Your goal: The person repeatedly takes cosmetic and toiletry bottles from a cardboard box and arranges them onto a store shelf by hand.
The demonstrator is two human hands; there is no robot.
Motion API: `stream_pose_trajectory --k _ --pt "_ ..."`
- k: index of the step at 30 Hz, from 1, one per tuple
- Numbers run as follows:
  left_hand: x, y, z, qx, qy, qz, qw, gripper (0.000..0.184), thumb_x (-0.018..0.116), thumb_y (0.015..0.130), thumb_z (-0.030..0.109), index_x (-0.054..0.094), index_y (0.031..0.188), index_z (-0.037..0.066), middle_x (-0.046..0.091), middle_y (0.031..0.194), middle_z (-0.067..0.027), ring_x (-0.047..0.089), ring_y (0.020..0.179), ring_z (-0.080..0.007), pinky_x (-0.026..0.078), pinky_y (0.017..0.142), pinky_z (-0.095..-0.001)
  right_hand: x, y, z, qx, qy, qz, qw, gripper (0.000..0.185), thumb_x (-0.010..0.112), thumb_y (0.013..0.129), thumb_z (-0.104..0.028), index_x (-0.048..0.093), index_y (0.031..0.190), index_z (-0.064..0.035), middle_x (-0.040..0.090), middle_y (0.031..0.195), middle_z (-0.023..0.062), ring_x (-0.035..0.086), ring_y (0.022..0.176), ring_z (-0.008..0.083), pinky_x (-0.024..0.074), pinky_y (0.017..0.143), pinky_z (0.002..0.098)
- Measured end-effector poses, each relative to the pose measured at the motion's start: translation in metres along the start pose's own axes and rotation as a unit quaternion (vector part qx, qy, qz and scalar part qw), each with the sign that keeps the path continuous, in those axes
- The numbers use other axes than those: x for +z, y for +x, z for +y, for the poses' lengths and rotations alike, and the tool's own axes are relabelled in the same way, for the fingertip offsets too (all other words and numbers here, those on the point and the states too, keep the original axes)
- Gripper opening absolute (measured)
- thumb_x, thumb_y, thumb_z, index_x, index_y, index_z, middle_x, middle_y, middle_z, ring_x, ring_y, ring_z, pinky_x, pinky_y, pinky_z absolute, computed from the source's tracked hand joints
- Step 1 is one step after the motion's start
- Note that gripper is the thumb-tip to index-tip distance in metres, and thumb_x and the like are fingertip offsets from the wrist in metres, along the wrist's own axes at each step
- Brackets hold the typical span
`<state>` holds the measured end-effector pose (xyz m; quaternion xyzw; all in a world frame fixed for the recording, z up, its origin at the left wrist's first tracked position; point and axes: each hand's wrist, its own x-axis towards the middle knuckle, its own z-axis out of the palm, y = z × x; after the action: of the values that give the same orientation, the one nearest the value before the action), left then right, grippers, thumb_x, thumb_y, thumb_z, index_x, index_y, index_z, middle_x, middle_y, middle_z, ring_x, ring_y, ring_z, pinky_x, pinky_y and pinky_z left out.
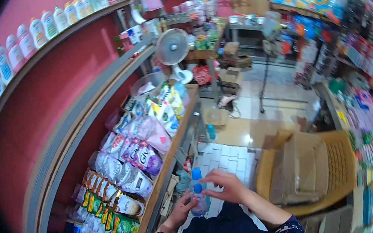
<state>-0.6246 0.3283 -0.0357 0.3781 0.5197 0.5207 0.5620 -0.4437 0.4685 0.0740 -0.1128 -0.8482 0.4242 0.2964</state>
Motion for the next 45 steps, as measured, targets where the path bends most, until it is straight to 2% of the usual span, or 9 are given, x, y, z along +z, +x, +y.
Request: stream_pose_trajectory --k 6,15,18,22,26,29,33,39,45 --pt "-0.013 0.079 0.089 0.145 0.110 0.153 0.971 0.044 0.065 0.085 0.011 0.055 0.127 0.007 0.040 0.133 -0.0085 0.036 0.127 -0.0221 0.027 0.105 -0.0343 -0.036 0.129 0.056 -0.076 0.089 -0.092 0.989 0.034 0.072 0.078 -0.003 0.062 0.110 -0.0062 0.062 0.092 0.0047 0.062 0.073 0.0119 0.0504 0.063 0.0241" --pt "-0.085 0.138 0.170 0.227 0.057 0.278 0.932 0.049 0.060 0.089 0.017 0.048 0.135 0.009 0.044 0.134 -0.0099 0.035 0.129 -0.0213 0.020 0.108 -0.0336 -0.054 0.338 0.095 -0.077 0.252 -0.309 0.914 0.020 0.070 0.082 -0.007 0.061 0.100 -0.0051 0.061 0.086 -0.0008 0.058 0.075 0.0034 0.0477 0.064 0.0205" --pt "-0.128 0.146 0.170 0.268 0.067 0.318 0.907 0.052 0.052 0.094 0.034 0.047 0.135 0.003 0.034 0.146 -0.0155 0.027 0.135 -0.0227 0.011 0.112 -0.0346 -0.074 0.394 0.092 -0.067 0.262 -0.268 0.925 0.022 0.069 0.082 -0.004 0.063 0.103 -0.0039 0.060 0.094 0.0009 0.058 0.084 0.0052 0.0484 0.071 0.0218" --pt "-0.153 0.155 0.187 0.225 -0.010 0.390 0.893 0.044 0.056 0.088 0.001 0.050 0.131 0.001 0.034 0.141 -0.0105 0.036 0.128 -0.0197 0.034 0.102 -0.0292 -0.104 0.469 0.105 -0.123 0.226 -0.210 0.943 0.021 0.068 0.082 -0.001 0.063 0.102 -0.0013 0.058 0.099 0.0018 0.058 0.086 0.0071 0.0489 0.074 0.0225" --pt "-0.166 0.166 0.198 0.193 0.066 0.439 0.875 0.044 0.059 0.086 0.002 0.051 0.129 -0.001 0.038 0.142 -0.0151 0.035 0.131 -0.0223 0.030 0.105 -0.0329 -0.137 0.544 0.112 -0.154 0.218 -0.164 0.950 0.023 0.068 0.079 0.003 0.063 0.101 0.0000 0.058 0.098 0.0014 0.059 0.086 0.0071 0.0497 0.074 0.0205" --pt "-0.174 0.188 0.195 0.270 0.077 0.442 0.852 0.059 0.062 0.083 -0.003 0.041 0.138 0.003 0.038 0.142 -0.0146 0.043 0.125 -0.0229 0.034 0.103 -0.0359 -0.159 0.610 0.113 -0.245 0.240 -0.106 0.934 0.022 0.067 0.079 0.003 0.062 0.101 0.0017 0.060 0.099 0.0039 0.061 0.085 0.0085 0.0508 0.073 0.0210" --pt "-0.152 0.242 0.248 0.336 -0.006 0.471 0.815 0.102 0.062 0.080 -0.004 -0.011 0.148 0.016 0.043 0.134 -0.0217 0.051 0.117 -0.0269 0.046 0.092 -0.0388 -0.178 0.698 0.094 -0.344 0.229 -0.060 0.909 0.021 0.066 0.081 0.000 0.062 0.101 0.0022 0.062 0.097 0.0060 0.063 0.087 0.0114 0.0519 0.073 0.0220" --pt "-0.148 0.309 0.285 0.323 -0.016 0.599 0.732 0.113 0.071 0.067 0.006 -0.006 0.149 0.018 0.044 0.130 -0.0189 0.052 0.110 -0.0245 0.047 0.090 -0.0370 -0.120 0.814 0.100 -0.523 -0.030 -0.175 0.834 0.019 0.068 0.075 -0.006 0.064 0.093 -0.0028 0.063 0.086 0.0078 0.063 0.073 0.0179 0.0509 0.062 0.0303" --pt "-0.139 0.352 0.289 0.316 -0.024 0.692 0.648 0.112 0.073 0.066 0.010 -0.002 0.149 0.012 0.034 0.139 -0.0193 0.047 0.116 -0.0248 0.046 0.091 -0.0352 -0.079 0.848 0.120 -0.566 -0.241 -0.257 0.745 0.014 0.071 0.069 -0.017 0.070 0.083 -0.0148 0.066 0.076 0.0040 0.056 0.084 0.0181 0.0324 0.086 0.0351"
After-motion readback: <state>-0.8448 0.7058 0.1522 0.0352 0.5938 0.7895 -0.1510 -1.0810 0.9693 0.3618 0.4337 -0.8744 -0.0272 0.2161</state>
